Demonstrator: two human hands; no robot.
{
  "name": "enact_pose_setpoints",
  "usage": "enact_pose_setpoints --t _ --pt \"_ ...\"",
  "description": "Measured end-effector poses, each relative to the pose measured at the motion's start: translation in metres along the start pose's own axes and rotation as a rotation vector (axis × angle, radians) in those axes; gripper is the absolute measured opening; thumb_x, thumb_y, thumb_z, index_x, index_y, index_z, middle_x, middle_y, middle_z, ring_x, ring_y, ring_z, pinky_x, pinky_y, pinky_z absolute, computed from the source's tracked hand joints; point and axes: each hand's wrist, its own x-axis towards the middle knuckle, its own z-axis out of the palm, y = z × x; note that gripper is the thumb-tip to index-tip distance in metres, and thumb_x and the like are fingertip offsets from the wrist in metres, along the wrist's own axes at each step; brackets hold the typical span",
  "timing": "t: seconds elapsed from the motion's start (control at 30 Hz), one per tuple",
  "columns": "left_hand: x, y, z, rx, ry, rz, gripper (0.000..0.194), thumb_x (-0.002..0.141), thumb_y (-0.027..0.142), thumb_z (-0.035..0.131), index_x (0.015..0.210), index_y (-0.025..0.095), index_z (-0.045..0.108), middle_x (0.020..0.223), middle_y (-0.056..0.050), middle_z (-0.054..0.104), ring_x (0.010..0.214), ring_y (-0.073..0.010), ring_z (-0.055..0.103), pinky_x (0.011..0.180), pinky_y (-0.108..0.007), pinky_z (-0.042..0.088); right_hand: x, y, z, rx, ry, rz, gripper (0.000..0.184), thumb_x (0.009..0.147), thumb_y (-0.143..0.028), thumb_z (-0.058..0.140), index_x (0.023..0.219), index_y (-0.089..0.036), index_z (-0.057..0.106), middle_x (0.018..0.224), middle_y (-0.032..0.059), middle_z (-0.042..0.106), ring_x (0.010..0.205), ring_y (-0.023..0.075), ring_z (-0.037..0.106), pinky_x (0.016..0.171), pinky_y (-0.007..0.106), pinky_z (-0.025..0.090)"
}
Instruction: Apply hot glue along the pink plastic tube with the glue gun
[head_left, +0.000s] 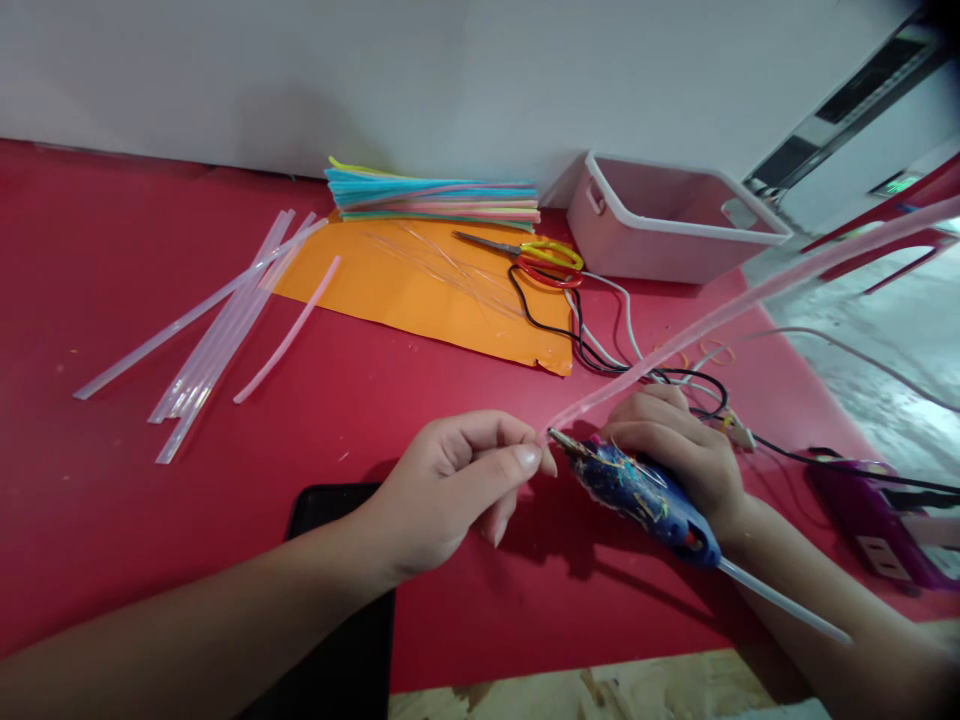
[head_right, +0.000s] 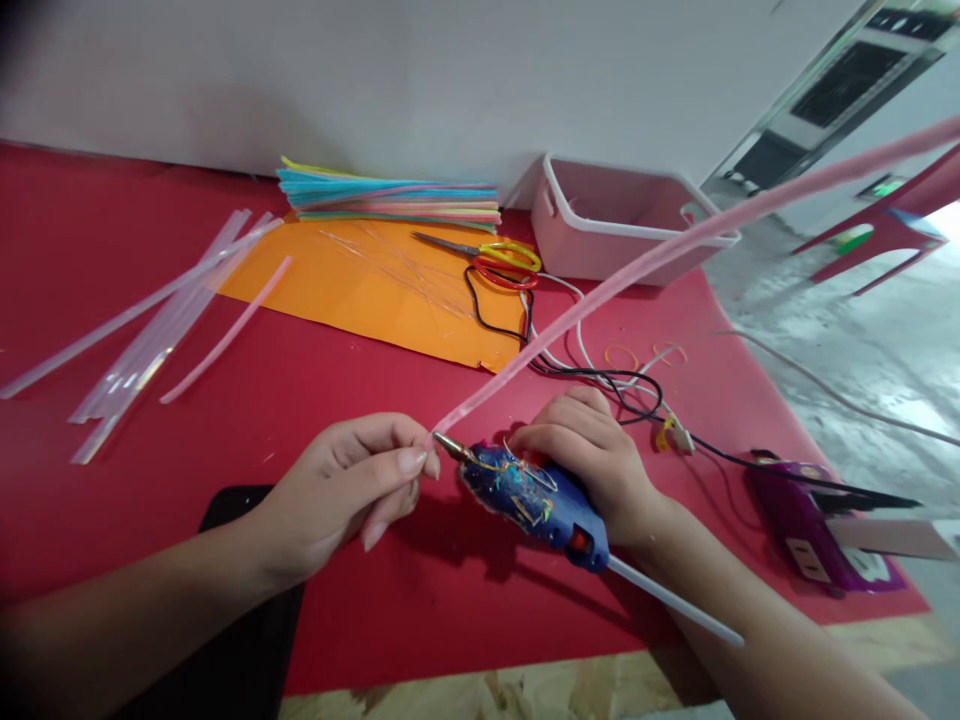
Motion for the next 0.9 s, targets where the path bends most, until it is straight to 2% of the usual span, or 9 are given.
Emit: enact_pose_setpoints --t 0.23,0.4,0.9 --pt "0.0005 0.0000 0.0011 0.026 -0.009 0.002 0.016 0.095 0.030 0.064 0.082 0.021 0.061 0.044 0.012 0.048 0.041 -0.0063 0.035 0.051 -0.024 0.027 -0.0021 0.0013 0.0007 -0.007 0.001 0.014 0.009 0.109 -0.026 0.056 0.107 -0.022 0.064 0.082 0.0023 0.071 0.072 0.0190 0.066 0.078 0.040 0.045" --pt "0.0014 -0.0001 0.0015 -0.003 0.007 -0.001 0.017 0.094 0.030 0.062 0.081 0.021 0.062 0.042 0.011 0.050 0.042 -0.0072 0.036 0.053 -0.025 0.029 -0.0015 0.0002 0.0014 -0.008 0.016 0.024 0.013 0.109 -0.027 0.054 0.105 -0.022 0.066 0.083 0.0024 0.071 0.072 0.0184 0.066 0.078 0.040 0.046" --pt "0.0015 0.0005 0.0019 0.002 0.006 -0.011 0.016 0.094 0.031 0.061 0.081 0.021 0.062 0.042 0.011 0.050 0.041 -0.0072 0.035 0.054 -0.025 0.029 -0.0031 0.0008 0.0011 -0.030 0.028 0.046 0.008 0.107 -0.025 0.058 0.106 -0.025 0.067 0.082 0.0023 0.071 0.072 0.0195 0.065 0.077 0.040 0.046"
